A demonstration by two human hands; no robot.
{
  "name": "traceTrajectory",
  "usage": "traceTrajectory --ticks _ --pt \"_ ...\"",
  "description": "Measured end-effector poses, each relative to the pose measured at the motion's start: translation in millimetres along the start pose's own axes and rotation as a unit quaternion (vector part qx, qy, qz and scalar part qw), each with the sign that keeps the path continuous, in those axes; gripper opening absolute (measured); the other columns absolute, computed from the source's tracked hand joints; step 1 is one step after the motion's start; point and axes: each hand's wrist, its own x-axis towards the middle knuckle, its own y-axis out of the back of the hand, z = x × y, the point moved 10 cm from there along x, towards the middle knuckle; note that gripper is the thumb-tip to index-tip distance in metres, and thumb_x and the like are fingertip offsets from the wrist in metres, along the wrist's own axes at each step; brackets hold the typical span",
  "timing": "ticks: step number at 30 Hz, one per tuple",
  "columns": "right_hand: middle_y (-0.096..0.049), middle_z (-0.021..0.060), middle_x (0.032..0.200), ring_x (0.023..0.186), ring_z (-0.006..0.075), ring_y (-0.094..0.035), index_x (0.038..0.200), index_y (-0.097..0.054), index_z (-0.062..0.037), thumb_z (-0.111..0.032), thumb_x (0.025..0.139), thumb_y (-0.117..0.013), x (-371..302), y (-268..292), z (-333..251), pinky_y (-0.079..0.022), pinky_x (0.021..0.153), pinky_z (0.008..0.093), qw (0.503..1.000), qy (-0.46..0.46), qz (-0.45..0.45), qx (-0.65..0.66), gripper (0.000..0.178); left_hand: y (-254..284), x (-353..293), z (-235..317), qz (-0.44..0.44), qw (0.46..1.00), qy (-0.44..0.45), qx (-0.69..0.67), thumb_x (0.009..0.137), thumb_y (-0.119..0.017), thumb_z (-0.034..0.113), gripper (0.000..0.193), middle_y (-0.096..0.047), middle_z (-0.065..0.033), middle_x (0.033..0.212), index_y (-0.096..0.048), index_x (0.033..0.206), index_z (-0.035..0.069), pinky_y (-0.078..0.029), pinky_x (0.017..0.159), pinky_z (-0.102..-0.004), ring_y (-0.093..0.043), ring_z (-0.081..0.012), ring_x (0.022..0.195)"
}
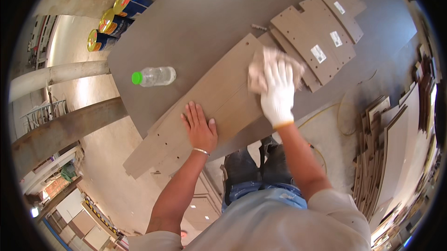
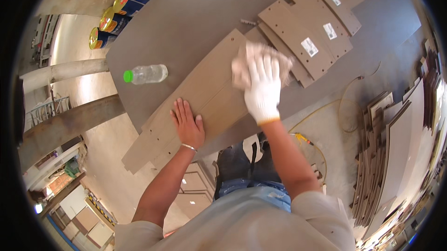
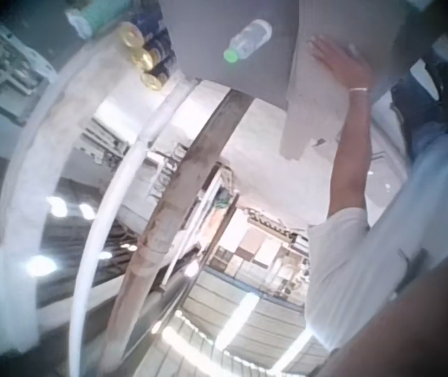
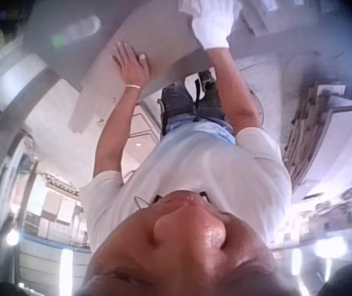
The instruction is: The person wipes flat wooden panels on a workbench using a cloth and a liquid from a plastic bottle. They handle the panels one at a time, wiping both sides and edges, then stack them on the floor.
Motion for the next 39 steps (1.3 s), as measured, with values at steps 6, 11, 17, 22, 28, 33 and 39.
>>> traceTrajectory --ticks 6,11,17,22,28,33,39 --pt "-0.063 0.0177 0.124 0.124 0.0421 -0.054 0.12 -0.064 -0.001 -0.017 0.089 -0.068 -24.8 0.3 -1.4 -0.04 0.113 0.0534 0.997 0.031 0.064 0.003 0.035 -0.3 6.2 -0.9 -0.011 1.0 0.009 0.003 0.105 -0.046 0.03 0.074 -0.019 -0.0257 0.175 -0.025 0.164 -0.008 -0.003 0.131 -0.061 -0.011 -0.0437 0.164" --pt "-0.063 0.0161 0.128 0.125 0.041 -0.054 0.122 -0.066 -0.0039 -0.015 0.088 -0.069 4.0 10.1 3.0 -0.039 0.115 0.0537 0.999 -0.029 0.033 0.02 0.036 -1.8 0.3 -0.6 -0.022 1.0 0.012 0.005 0.104 -0.047 0.03 0.074 -0.018 -0.0262 0.175 -0.025 0.164 -0.009 -0.003 0.131 -0.061 -0.011 -0.044 0.164" --pt "-0.062 0.0179 0.128 0.12 0.0393 -0.054 0.126 -0.063 0.0002 -0.014 0.085 -0.07 4.8 12.8 11.5 -0.043 0.108 0.0514 0.994 -0.069 0.076 -0.043 0.043 -0.4 2.1 5.2 -0.02 1.0 0.0 -0.003 0.102 -0.05 0.029 0.076 -0.018 -0.0262 0.176 -0.026 0.163 -0.01 -0.003 0.131 -0.0619 -0.01 -0.0439 0.164" --pt "-0.065 0.0164 0.107 0.115 0.0371 -0.061 0.109 -0.072 -0.0047 -0.019 0.077 -0.068 -23.4 -74.3 -149.9 -0.043 0.112 0.0517 0.947 0.103 -0.256 0.164 0.035 -14.0 -0.6 -3.9 -0.054 0.996 -0.011 0.068 0.1 -0.055 0.032 0.077 -0.021 -0.0259 0.175 -0.029 0.166 0.0 -0.003 0.13 -0.0643 -0.011 -0.0441 0.164" --pt "-0.065 0.0139 0.117 0.118 0.0323 -0.055 0.111 -0.069 -0.0058 -0.021 0.084 -0.068 105.5 -73.1 -34.5 -0.039 0.113 0.0444 0.99 0.048 -0.13 -0.002 0.032 -0.4 1.1 3.2 0.014 1.0 -0.02 0.004 0.106 -0.047 0.034 0.075 -0.021 -0.0282 0.174 -0.026 0.163 -0.01 -0.005 0.131 -0.0625 -0.014 -0.0465 0.163" --pt "-0.067 0.0093 0.118 0.121 0.0304 -0.056 0.121 -0.071 -0.0082 -0.016 0.083 -0.068 60.7 -44.8 -63.6 -0.04 0.112 0.0463 0.989 0.127 -0.009 0.074 0.038 4.7 2.4 2.8 0.038 0.999 -0.013 0.028 0.106 -0.047 0.034 0.074 -0.021 -0.028 0.173 -0.027 0.163 -0.009 -0.005 0.13 -0.0627 -0.014 -0.0466 0.162" --pt "-0.063 0.0155 0.127 0.129 0.0402 -0.054 0.118 -0.066 -0.0034 -0.014 0.089 -0.066 -1.0 13.8 1.5 -0.039 0.116 0.0525 0.997 -0.008 0.041 0.072 0.031 4.2 -3.0 -5.1 0.025 0.999 0.011 0.031 0.105 -0.048 0.034 0.074 -0.022 -0.0294 0.172 -0.028 0.163 -0.008 -0.005 0.13 -0.0637 -0.015 -0.0477 0.161"
